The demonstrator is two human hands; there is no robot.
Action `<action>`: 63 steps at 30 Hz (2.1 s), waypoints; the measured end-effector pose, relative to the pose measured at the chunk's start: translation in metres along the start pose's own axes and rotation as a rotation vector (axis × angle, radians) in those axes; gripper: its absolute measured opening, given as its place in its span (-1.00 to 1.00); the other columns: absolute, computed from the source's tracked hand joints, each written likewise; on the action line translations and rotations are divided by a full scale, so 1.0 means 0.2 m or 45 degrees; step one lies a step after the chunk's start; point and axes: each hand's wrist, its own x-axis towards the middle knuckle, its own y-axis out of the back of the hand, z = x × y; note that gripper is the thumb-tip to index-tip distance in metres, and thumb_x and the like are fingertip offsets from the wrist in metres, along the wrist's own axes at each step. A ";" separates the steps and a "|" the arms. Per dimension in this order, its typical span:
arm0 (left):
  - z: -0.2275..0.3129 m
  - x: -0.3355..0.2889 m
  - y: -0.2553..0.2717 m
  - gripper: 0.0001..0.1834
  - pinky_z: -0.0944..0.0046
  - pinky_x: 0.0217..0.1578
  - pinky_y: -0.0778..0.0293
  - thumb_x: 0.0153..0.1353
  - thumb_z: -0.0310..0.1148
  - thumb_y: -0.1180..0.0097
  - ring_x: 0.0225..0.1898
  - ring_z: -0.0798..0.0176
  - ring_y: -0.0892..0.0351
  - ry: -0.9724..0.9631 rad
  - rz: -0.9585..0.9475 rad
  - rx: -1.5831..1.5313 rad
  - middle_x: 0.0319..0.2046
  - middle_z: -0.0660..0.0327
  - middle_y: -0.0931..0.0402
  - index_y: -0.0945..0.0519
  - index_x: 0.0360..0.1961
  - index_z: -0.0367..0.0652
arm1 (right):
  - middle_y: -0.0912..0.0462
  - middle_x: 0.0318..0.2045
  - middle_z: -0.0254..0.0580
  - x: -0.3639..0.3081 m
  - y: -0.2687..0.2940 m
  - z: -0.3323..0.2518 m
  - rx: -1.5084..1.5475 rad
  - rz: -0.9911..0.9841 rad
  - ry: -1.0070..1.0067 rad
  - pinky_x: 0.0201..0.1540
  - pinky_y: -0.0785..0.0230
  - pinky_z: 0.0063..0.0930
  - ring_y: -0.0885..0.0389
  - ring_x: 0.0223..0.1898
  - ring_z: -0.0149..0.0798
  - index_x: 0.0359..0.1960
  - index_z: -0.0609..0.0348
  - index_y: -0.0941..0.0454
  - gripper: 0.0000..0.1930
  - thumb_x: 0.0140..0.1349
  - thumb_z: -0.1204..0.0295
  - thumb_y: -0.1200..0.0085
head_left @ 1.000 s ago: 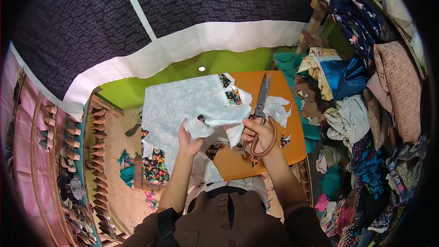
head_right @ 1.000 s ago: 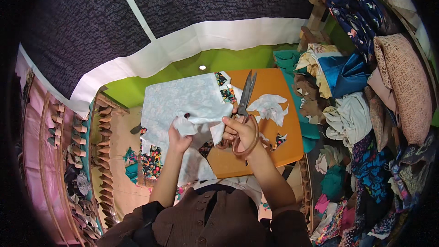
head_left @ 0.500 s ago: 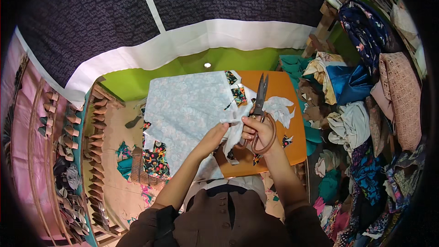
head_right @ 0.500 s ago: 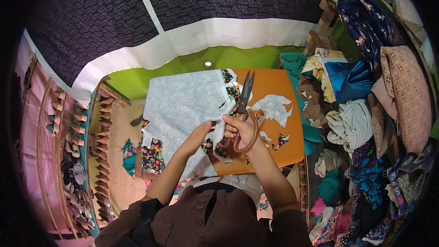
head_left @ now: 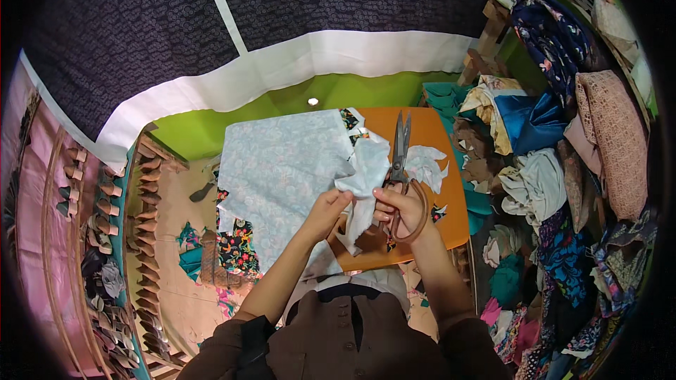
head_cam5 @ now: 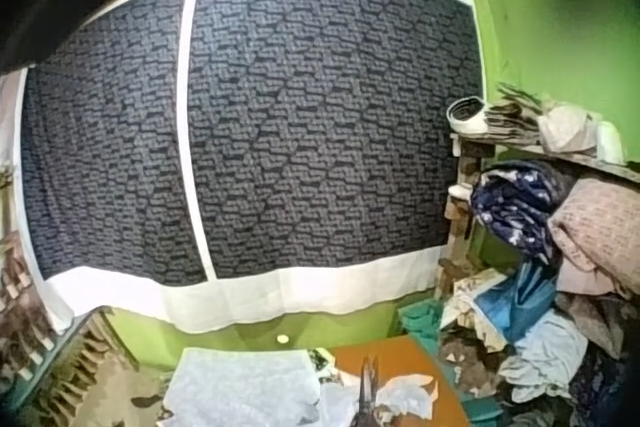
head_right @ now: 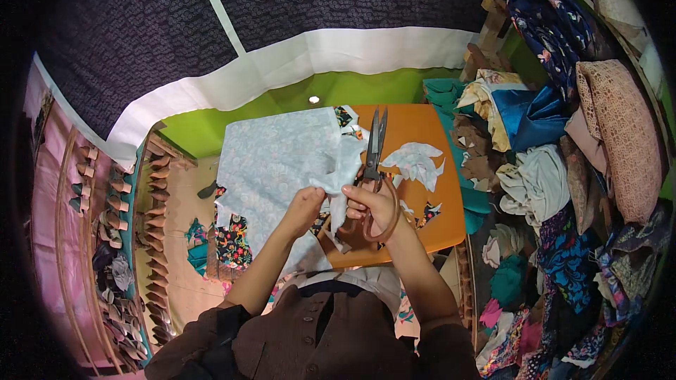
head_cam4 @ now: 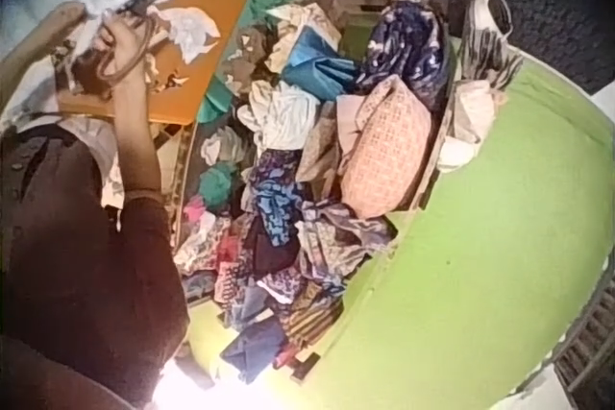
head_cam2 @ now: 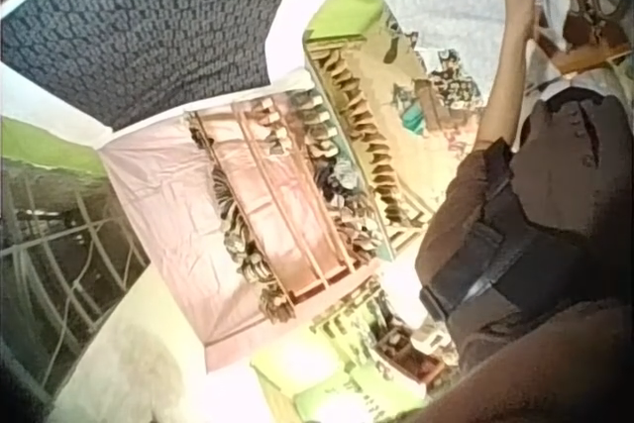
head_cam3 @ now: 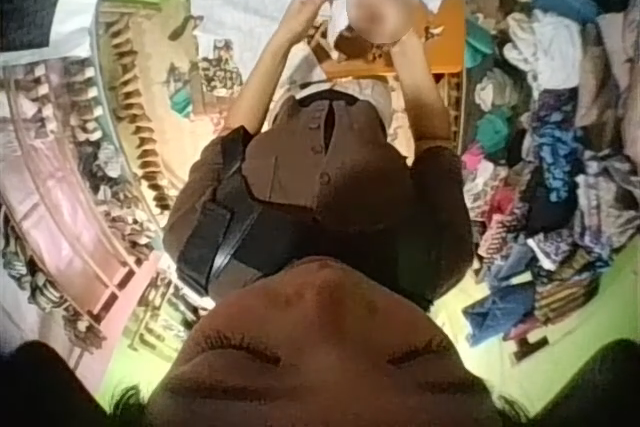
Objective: Cutting pieces of patterned fabric with scissors on a table.
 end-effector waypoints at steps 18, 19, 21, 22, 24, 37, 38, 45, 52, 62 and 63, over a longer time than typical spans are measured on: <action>0.01 -0.02 -0.04 -0.76 0.47 -0.32 -0.29 0.19 -0.40 0.15 -0.35 0.50 -0.35 -0.200 0.385 -0.065 -0.37 0.29 -0.44 -0.41 -0.18 -0.31 | -0.36 -0.42 -0.37 -0.09 0.22 0.08 -0.451 0.039 0.017 -0.60 -0.12 -0.72 -0.21 -0.61 -0.58 0.09 0.14 -0.14 -0.44 0.21 -0.01 0.27; 0.03 -0.01 -0.05 -0.76 0.47 -0.32 -0.29 0.19 -0.40 0.15 -0.35 0.50 -0.35 -0.200 0.382 -0.065 -0.37 0.29 -0.44 -0.41 -0.18 -0.31 | -0.36 -0.42 -0.37 -0.13 0.26 0.10 -0.451 0.042 0.019 -0.60 -0.12 -0.72 -0.21 -0.61 -0.58 0.09 0.14 -0.14 -0.44 0.21 -0.01 0.27; 0.06 -0.01 -0.06 -0.75 0.44 -0.26 -0.30 0.15 -0.44 0.10 -0.29 0.47 -0.37 -0.250 0.370 -0.122 -0.31 0.24 -0.44 -0.39 -0.16 -0.36 | -0.34 -0.37 -0.38 -0.18 0.33 0.15 -0.372 -0.113 -0.080 -0.45 -0.18 -0.68 -0.25 -0.48 -0.56 0.11 0.15 -0.11 -0.32 0.14 -0.13 0.26; 0.08 -0.03 -0.06 -0.64 0.39 -0.19 -0.30 0.07 -0.39 -0.04 -0.21 0.39 -0.38 -0.231 0.306 -0.104 -0.23 0.19 -0.43 -0.36 -0.12 -0.38 | -0.30 -0.33 -0.41 -0.22 0.31 0.13 -0.497 -0.135 -0.145 -0.34 -0.18 -0.65 -0.25 -0.38 -0.56 0.14 0.16 -0.08 -0.22 0.06 -0.22 0.26; 0.07 -0.03 -0.02 -0.55 0.37 -0.16 -0.30 0.02 -0.37 -0.10 -0.18 0.37 -0.38 -0.246 0.274 0.076 -0.21 0.18 -0.42 -0.33 -0.09 -0.39 | -0.29 -0.34 -0.43 -0.25 0.39 0.15 -0.553 -0.203 -0.190 -0.35 -0.18 -0.67 -0.24 -0.39 -0.56 0.14 0.16 -0.08 -0.21 0.05 -0.23 0.26; 0.13 -0.03 0.00 -0.31 0.34 -0.09 -0.28 -0.12 -0.40 -0.24 -0.15 0.34 -0.36 -0.009 -0.017 0.293 -0.13 0.15 -0.38 -0.21 0.05 -0.31 | -0.09 -0.50 -0.51 -0.24 0.40 0.13 -0.729 -0.536 -0.235 -0.51 0.04 -0.76 -0.06 -0.52 -0.60 0.10 0.15 -0.13 -0.27 0.09 -0.22 0.34; 0.13 -0.03 0.00 -0.30 0.34 -0.10 -0.29 -0.13 -0.41 -0.24 -0.15 0.34 -0.37 -0.035 0.010 0.205 -0.13 0.16 -0.38 -0.20 0.06 -0.30 | -0.08 -0.51 -0.52 -0.24 0.41 0.13 -0.705 -0.553 -0.255 -0.52 0.04 -0.75 -0.05 -0.52 -0.60 0.09 0.15 -0.13 -0.27 0.09 -0.22 0.35; 0.20 -0.07 0.02 -0.35 0.37 -0.30 -0.42 -0.08 -0.44 -0.19 -0.24 0.34 -0.45 0.217 0.146 -0.345 -0.20 0.17 -0.40 -0.18 0.05 -0.25 | -0.14 -0.48 -0.52 -0.22 0.54 0.25 -0.519 -0.481 -0.498 -0.48 0.00 -0.74 -0.11 -0.49 -0.60 0.08 0.15 -0.12 -0.16 -0.05 -0.30 0.21; 0.22 -0.07 0.03 -0.38 0.35 -0.28 -0.42 -0.07 -0.47 -0.17 -0.23 0.32 -0.44 0.227 0.245 -0.293 -0.19 0.17 -0.39 -0.19 0.03 -0.25 | -0.11 -0.39 -0.40 -0.19 0.45 0.25 -0.185 -0.772 -0.415 -0.34 -0.04 -0.67 -0.09 -0.40 -0.53 0.08 0.28 -0.05 -0.16 0.02 -0.26 0.25; 0.20 -0.03 0.04 -0.26 0.33 0.02 -0.18 -0.13 -0.48 -0.22 0.02 0.25 -0.27 0.107 0.273 0.027 -0.02 0.11 -0.27 -0.12 0.09 -0.31 | -0.15 -0.44 -0.51 -0.22 0.69 0.28 -0.402 -0.616 -0.443 -0.46 0.01 -0.75 -0.13 -0.47 -0.61 0.05 0.15 -0.16 -0.18 -0.05 -0.31 0.23; 0.20 -0.03 0.04 -0.26 0.33 0.02 -0.18 -0.13 -0.48 -0.22 0.03 0.25 -0.25 0.129 0.266 0.040 -0.01 0.11 -0.26 -0.12 0.09 -0.32 | -0.15 -0.44 -0.51 -0.23 0.70 0.27 -0.402 -0.616 -0.444 -0.46 0.01 -0.75 -0.13 -0.47 -0.61 0.05 0.15 -0.16 -0.18 -0.05 -0.31 0.23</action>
